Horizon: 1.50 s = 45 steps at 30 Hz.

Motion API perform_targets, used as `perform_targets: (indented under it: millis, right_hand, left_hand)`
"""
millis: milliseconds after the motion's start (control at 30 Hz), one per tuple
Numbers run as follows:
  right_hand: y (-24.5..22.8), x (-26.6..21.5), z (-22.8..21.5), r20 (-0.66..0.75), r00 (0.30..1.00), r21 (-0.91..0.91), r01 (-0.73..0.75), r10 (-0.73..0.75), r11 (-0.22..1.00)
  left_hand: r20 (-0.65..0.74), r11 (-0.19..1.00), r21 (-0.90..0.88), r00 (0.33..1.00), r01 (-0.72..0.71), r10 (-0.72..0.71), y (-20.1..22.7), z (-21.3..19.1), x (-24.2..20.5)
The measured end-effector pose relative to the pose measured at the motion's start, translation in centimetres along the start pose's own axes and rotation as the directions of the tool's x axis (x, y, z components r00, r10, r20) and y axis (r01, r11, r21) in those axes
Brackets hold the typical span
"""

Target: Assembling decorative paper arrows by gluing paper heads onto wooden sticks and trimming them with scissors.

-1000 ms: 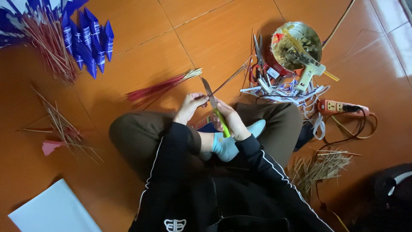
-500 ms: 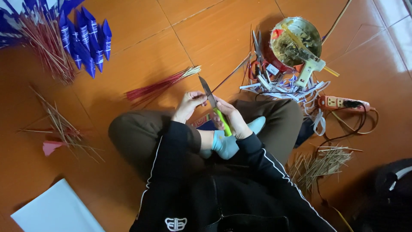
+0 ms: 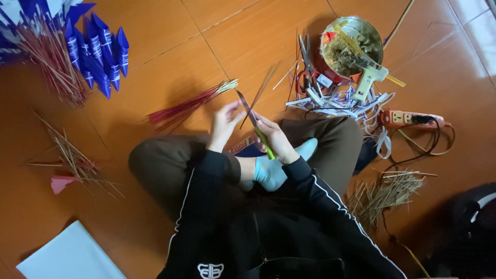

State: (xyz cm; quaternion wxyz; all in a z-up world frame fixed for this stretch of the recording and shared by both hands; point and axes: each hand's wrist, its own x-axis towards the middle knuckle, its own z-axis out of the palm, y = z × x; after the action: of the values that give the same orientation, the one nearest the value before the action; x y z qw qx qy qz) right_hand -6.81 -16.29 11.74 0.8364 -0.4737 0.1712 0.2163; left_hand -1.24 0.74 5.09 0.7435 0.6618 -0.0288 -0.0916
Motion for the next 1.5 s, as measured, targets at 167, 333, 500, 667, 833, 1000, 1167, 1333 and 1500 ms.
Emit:
perform_targets:
  millis: [167,333,500,667,833,1000,1167,1333,1500]
  right_hand:
    - [2.0,1.7,-0.9,-0.021,0.999,-0.164,0.028,-0.032,0.986]
    - [3.0,2.7,-0.5,0.009,1.0,-0.185,-0.013,0.015,0.983]
    - [3.8,3.4,-0.9,0.007,0.999,-0.2,-0.04,0.042,0.979]
    - [3.9,3.2,-0.7,-0.001,0.995,-0.202,-0.102,0.104,0.974]
    - [6.1,4.6,-3.0,-0.096,0.984,-0.219,-0.168,0.15,0.961]
    - [3.0,5.2,-2.4,-0.099,0.992,-0.328,-0.108,0.08,0.938]
    - [2.6,7.1,-2.9,0.024,0.999,-0.618,-0.005,0.025,0.786]
    - [4.5,8.7,-5.1,-0.003,0.997,-0.867,0.037,-0.079,0.497]
    - [0.8,11.8,-10.8,-0.206,0.901,-0.944,-0.081,-0.382,0.319]
  left_hand:
    - [-0.061,0.832,0.43,0.908,-0.351,0.414,4.6,1.5,-0.7]
    - [-0.057,0.661,0.644,0.838,-0.385,0.543,2.0,1.5,0.1]
    - [-0.089,0.664,0.607,0.793,-0.437,0.603,2.1,1.4,0.3]
    - [-0.095,0.668,0.562,0.765,-0.487,0.637,5.2,0.9,0.5]
    - [-0.328,0.798,0.49,0.774,-0.35,0.541,11.9,-0.3,-0.4]
    - [-0.326,0.892,0.389,0.871,-0.231,0.367,8.6,-3.4,3.5]
    - [-0.329,0.99,0.124,0.944,0.064,-0.02,0.1,-3.9,5.9]
    - [-0.274,0.986,0.035,0.95,0.166,-0.15,-1.3,-4.0,7.4]
    - [-0.249,0.619,0.766,0.968,0.173,0.037,-11.2,-7.7,9.9]
